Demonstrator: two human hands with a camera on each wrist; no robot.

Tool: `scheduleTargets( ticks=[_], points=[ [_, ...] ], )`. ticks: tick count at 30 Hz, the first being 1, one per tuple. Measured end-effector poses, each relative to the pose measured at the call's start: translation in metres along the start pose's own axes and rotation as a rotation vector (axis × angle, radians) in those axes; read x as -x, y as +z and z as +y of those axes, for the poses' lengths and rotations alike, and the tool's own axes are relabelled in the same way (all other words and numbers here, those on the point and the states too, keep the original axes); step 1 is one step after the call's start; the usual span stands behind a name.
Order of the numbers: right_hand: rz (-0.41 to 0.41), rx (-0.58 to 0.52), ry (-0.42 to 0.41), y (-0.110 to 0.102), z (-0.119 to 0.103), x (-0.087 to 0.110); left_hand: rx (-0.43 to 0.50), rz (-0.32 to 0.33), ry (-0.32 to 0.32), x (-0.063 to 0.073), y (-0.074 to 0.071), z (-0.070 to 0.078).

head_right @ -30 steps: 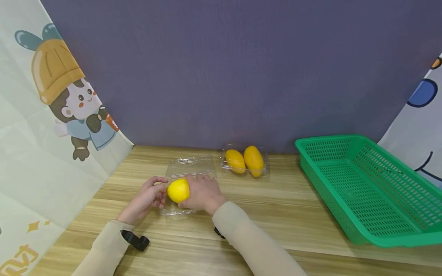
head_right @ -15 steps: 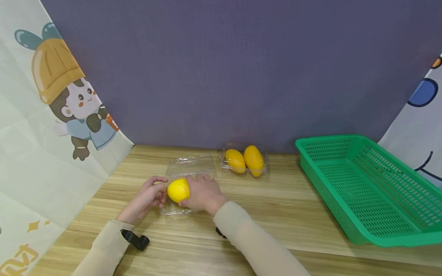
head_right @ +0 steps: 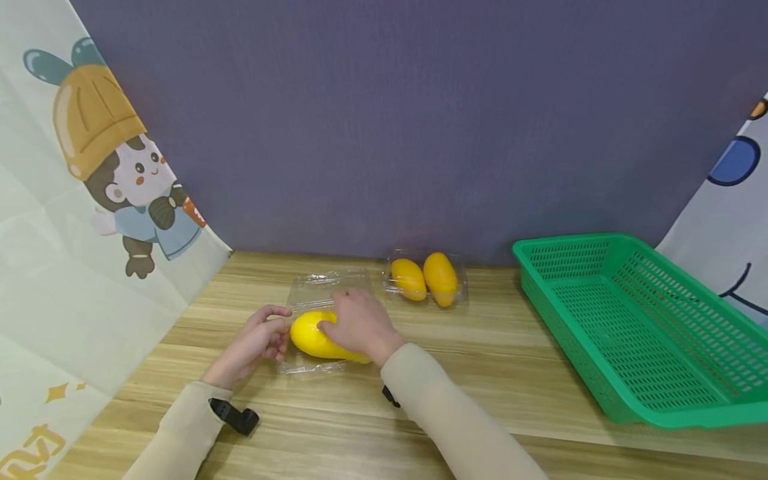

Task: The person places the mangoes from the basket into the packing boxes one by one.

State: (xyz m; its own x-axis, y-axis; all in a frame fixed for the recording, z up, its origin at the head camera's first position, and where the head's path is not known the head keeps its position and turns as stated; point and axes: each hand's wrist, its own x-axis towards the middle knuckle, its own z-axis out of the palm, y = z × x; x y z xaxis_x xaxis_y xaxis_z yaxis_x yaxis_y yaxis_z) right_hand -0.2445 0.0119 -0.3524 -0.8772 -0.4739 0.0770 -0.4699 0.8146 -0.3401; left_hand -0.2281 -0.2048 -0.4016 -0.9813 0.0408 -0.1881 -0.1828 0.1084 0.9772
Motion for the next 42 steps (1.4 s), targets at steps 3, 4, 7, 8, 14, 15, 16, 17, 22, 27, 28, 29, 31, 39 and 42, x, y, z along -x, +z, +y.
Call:
scheduleTargets(
  ticks=[3,4,7,8,14,15,16,17,22,27,28,29,31,39,42],
  points=[
    [0.046,-0.039,0.033,-0.003,0.007,-0.002,0.000,0.001,-0.005,0.000,0.000,0.000],
    [0.067,-0.051,0.042,-0.003,0.009,-0.003,0.001,0.001,-0.006,-0.001,0.000,0.000],
    [0.116,-0.099,0.074,-0.006,0.018,-0.006,0.002,0.004,-0.011,-0.001,0.000,0.000],
    [0.127,-0.120,0.085,-0.006,0.020,-0.007,0.002,0.008,-0.010,-0.002,0.000,0.000],
    [0.142,-0.262,0.170,-0.008,0.038,-0.012,-0.005,0.024,-0.014,-0.003,-0.002,-0.001],
    [0.139,-0.282,0.183,-0.008,0.040,-0.012,-0.006,0.023,-0.016,-0.003,-0.002,-0.001],
    [0.137,-0.299,0.198,-0.008,0.043,-0.012,-0.006,0.022,-0.017,-0.003,-0.002,-0.002],
    [0.131,-0.321,0.214,-0.008,0.045,-0.012,-0.008,0.021,-0.017,-0.003,-0.002,-0.002],
    [0.114,-0.403,0.293,-0.005,0.054,-0.014,-0.009,0.023,-0.019,-0.002,-0.003,-0.002],
    [0.135,-0.391,0.310,-0.003,0.057,-0.017,-0.008,0.025,-0.023,-0.002,-0.003,-0.001],
    [0.137,-0.388,0.312,-0.002,0.058,-0.017,-0.008,0.025,-0.022,-0.002,-0.003,-0.001],
    [0.137,-0.393,0.319,-0.001,0.058,-0.017,-0.009,0.026,-0.021,-0.002,-0.003,-0.001],
    [0.137,-0.408,0.329,0.001,0.059,-0.017,-0.011,0.025,-0.021,-0.001,-0.003,0.000],
    [0.126,-0.639,0.383,0.011,0.064,-0.021,-0.025,0.024,-0.024,0.000,-0.003,0.000],
    [0.126,-0.718,0.417,0.013,0.065,-0.023,-0.032,0.027,-0.027,0.000,-0.003,0.000]
  ],
)
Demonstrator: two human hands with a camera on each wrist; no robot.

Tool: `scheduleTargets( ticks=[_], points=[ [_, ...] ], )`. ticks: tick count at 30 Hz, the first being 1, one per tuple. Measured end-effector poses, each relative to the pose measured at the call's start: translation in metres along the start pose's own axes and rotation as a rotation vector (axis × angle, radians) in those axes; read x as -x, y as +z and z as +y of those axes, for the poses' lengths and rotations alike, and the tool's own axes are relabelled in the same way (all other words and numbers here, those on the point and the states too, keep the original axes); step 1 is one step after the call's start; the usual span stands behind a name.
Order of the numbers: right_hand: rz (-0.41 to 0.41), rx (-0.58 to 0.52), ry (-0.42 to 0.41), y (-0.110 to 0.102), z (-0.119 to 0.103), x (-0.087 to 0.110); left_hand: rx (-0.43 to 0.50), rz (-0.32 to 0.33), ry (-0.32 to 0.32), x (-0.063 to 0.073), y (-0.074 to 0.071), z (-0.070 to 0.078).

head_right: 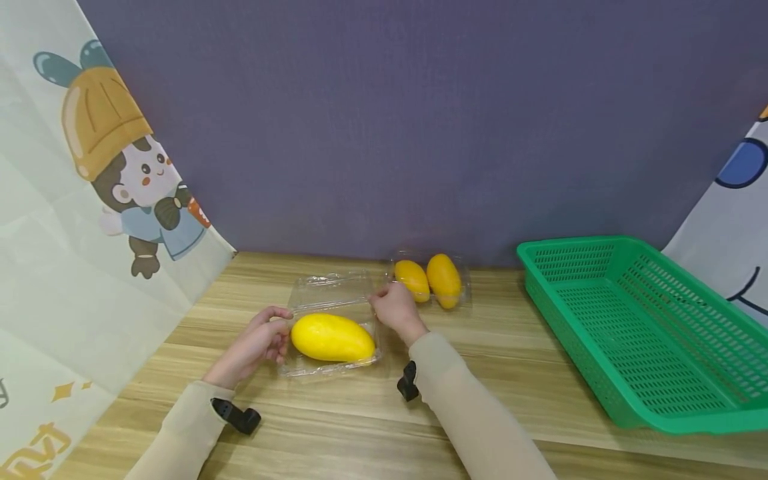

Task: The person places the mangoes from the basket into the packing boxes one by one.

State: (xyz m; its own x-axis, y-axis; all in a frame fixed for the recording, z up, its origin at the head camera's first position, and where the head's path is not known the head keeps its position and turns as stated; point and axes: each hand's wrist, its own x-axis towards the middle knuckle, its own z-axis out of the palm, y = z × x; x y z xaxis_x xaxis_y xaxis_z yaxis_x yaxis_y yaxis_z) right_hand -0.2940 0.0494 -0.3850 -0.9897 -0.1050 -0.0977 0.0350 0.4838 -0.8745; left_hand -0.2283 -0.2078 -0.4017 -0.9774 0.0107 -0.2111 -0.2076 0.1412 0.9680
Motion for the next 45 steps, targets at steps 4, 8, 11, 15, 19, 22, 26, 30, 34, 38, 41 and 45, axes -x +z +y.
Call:
scheduleTargets(
  ticks=[4,8,11,15,19,22,26,30,34,38,41,45],
  points=[
    [0.015,-0.087,0.035,0.002,0.001,-0.001,-0.005,-0.004,-0.001,0.000,0.000,-0.001],
    [0.007,-0.155,0.051,0.003,0.002,-0.002,-0.004,-0.005,-0.001,0.001,0.000,-0.001],
    [-0.008,-0.185,0.046,0.002,0.002,-0.002,-0.005,-0.004,0.000,0.001,-0.001,0.000],
    [-0.016,-0.219,0.042,0.002,0.001,0.000,-0.005,-0.005,-0.001,0.000,-0.001,-0.001],
    [-0.018,-0.249,0.053,0.002,-0.001,0.001,-0.001,-0.005,0.001,0.001,-0.001,-0.001],
    [-0.017,-0.282,0.056,0.002,-0.001,0.002,0.002,-0.008,0.006,0.001,-0.001,-0.001],
    [-0.018,-0.316,0.049,0.003,0.001,0.001,0.005,-0.013,0.010,0.000,-0.001,-0.002],
    [-0.028,-0.341,0.039,0.002,0.003,0.002,0.005,-0.007,0.011,0.000,-0.001,-0.002],
    [-0.042,-0.342,0.021,0.000,0.004,0.002,0.009,0.002,0.011,-0.001,-0.001,-0.003],
    [-0.061,-0.336,-0.002,-0.002,0.007,0.002,0.014,0.005,0.008,-0.002,0.000,-0.002],
    [-0.084,-0.345,-0.013,-0.005,0.010,0.001,0.013,0.001,0.006,-0.002,0.000,-0.001],
    [-0.113,-0.361,-0.009,-0.011,0.013,0.001,0.020,-0.002,-0.003,0.000,0.000,0.000]
  ],
)
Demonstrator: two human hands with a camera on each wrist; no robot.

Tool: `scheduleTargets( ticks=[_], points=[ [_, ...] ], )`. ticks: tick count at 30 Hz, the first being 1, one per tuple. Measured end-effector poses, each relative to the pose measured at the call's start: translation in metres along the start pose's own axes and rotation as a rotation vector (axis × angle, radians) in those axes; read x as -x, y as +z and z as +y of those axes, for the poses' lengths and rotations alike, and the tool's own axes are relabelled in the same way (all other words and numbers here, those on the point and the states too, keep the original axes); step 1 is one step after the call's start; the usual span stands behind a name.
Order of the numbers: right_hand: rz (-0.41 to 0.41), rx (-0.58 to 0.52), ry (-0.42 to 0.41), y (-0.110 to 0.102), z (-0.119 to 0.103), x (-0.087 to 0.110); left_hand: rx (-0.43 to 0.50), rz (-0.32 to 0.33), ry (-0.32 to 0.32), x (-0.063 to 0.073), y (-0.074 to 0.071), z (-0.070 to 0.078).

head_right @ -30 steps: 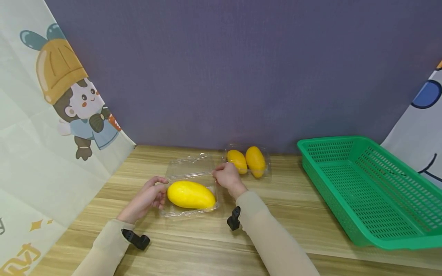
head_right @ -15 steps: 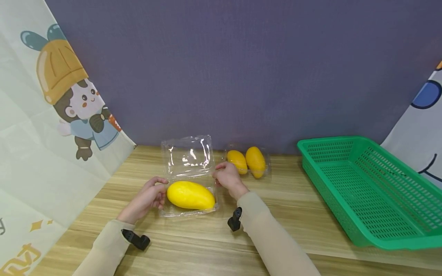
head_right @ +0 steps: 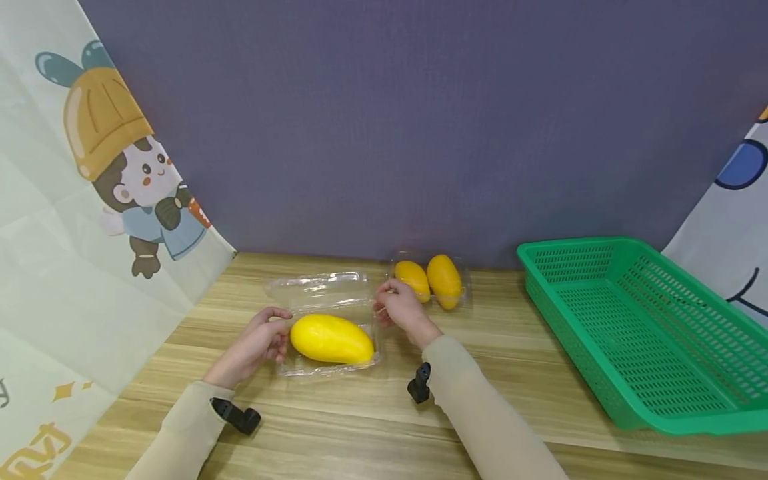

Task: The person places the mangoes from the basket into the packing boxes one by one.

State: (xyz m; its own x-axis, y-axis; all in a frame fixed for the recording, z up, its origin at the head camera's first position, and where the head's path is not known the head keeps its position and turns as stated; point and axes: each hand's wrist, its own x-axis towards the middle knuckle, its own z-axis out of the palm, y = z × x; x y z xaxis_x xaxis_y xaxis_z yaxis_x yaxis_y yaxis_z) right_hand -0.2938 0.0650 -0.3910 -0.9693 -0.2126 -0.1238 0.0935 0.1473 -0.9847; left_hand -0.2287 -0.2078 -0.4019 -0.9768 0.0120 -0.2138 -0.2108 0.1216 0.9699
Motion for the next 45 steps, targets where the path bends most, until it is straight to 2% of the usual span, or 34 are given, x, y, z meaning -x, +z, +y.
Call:
scheduleTargets(
  ticks=[16,22,28,33,45],
  points=[
    [-0.140,-0.055,0.129,-0.010,-0.005,0.013,0.009,-0.023,0.006,0.001,-0.001,0.002],
    [-0.230,-0.078,0.194,-0.018,-0.004,0.021,0.061,-0.067,-0.007,-0.002,-0.006,-0.001],
    [-0.260,-0.120,0.277,-0.025,-0.004,0.028,0.099,-0.071,-0.015,-0.003,-0.008,-0.001],
    [-0.254,-0.136,0.282,-0.028,-0.001,0.031,0.117,-0.058,-0.019,-0.004,-0.007,-0.001],
    [-0.249,-0.136,0.242,-0.028,0.006,0.029,0.139,-0.076,-0.010,-0.003,-0.006,-0.001]
  ],
)
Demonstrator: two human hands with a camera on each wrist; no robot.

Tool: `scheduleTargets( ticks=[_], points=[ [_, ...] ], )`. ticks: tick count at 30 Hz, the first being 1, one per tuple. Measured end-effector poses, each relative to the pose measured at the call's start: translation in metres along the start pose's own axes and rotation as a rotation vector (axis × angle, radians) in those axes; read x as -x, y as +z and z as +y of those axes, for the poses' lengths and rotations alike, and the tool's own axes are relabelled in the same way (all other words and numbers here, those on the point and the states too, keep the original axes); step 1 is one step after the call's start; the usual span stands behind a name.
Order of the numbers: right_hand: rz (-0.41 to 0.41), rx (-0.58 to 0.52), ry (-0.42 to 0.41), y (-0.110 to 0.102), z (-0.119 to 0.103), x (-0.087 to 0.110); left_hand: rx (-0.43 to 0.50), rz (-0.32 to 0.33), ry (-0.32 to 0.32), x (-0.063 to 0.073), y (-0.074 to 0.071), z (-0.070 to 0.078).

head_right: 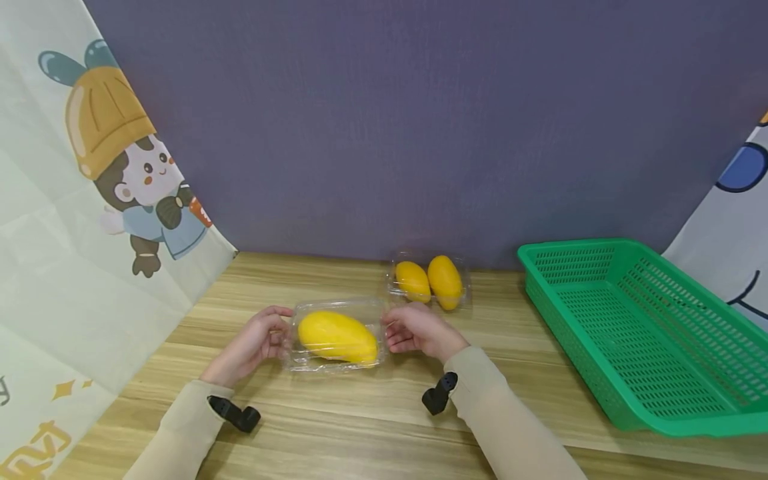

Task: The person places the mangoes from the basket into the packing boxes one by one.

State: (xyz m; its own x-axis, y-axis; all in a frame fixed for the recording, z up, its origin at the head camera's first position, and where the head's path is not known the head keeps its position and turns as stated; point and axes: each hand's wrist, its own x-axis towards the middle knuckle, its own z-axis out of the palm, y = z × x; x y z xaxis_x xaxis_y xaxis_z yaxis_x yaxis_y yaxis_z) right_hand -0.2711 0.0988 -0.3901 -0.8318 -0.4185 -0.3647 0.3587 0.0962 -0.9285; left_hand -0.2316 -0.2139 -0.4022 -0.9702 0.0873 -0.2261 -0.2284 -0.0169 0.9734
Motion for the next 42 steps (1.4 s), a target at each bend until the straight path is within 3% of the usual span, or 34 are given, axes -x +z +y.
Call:
scheduleTargets(
  ticks=[15,29,42],
  points=[
    [0.009,0.023,-0.070,0.000,0.001,0.000,-0.061,-0.010,0.002,0.001,0.001,-0.001],
    [-0.134,0.159,-0.026,-0.001,0.005,0.034,-0.067,-0.001,0.012,0.003,0.003,0.001],
    [-0.208,0.137,0.008,0.005,0.014,0.042,-0.074,0.007,0.017,0.003,0.005,0.001]
  ],
)
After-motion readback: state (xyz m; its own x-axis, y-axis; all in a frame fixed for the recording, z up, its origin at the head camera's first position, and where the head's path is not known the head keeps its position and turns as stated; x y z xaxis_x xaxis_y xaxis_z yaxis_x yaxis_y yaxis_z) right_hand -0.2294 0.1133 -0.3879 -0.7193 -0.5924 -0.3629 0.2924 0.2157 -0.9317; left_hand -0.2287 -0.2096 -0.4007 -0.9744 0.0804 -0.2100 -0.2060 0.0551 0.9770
